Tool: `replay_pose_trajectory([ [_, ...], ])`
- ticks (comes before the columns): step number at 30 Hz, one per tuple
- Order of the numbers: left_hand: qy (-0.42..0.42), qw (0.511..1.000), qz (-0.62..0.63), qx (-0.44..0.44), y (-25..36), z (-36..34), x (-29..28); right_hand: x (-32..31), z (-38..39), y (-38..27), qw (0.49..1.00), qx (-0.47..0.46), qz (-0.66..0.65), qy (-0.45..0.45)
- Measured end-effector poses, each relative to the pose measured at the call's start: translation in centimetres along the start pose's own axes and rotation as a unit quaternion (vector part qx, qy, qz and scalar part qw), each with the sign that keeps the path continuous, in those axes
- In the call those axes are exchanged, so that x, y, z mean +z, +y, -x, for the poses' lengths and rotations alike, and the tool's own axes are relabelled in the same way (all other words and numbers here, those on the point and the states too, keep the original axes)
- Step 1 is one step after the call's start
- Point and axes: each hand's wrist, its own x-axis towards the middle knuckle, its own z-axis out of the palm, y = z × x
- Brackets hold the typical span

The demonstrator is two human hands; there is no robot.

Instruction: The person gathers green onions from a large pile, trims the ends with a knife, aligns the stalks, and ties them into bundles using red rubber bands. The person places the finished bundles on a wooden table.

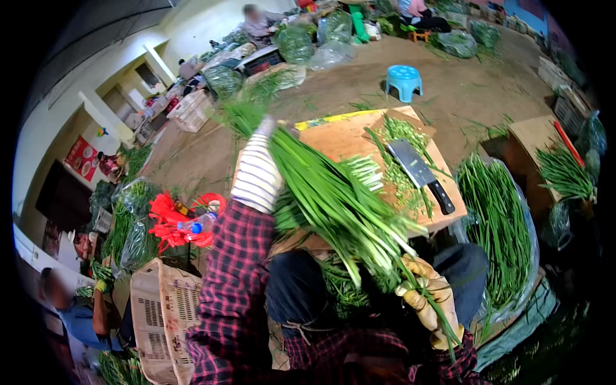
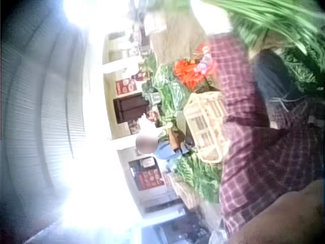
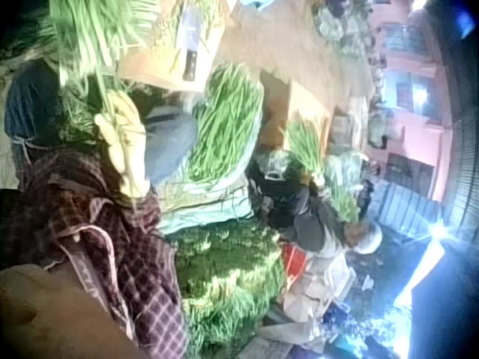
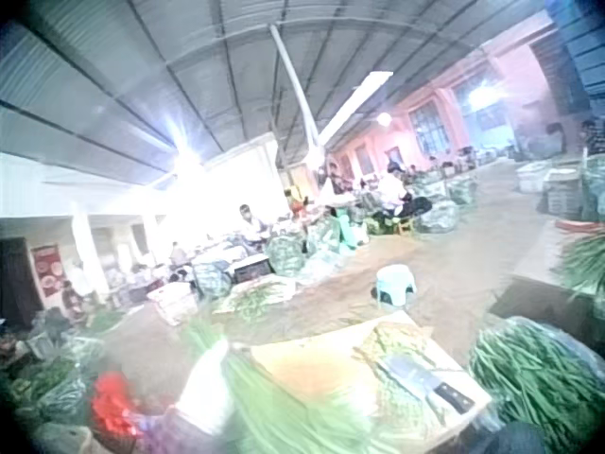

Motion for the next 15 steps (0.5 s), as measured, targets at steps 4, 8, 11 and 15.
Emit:
replay_pose_trajectory([
  [4,0.016,0.999,0.009,0.036,-0.2,-6.5,-2.3,-4.9,3.2,4.2,0.978,0.205,-0.018,-0.004],
  [8,0.123,0.992,0.011,0.016,1.7,-6.6,-1.7,-3.4,1.2,2.1,0.847,0.065,0.514,-0.120],
  [11,0.107,0.994,0.014,0.005,2.2,-6.3,-4.9,-1.9,-3.2,0.2,0.939,0.028,0.340,-0.048],
  [15,-0.008,1.000,0.022,-0.011,0.0,-5.6,-3.5,0.2,-10.7,1.9,0.977,0.150,-0.147,-0.025],
])
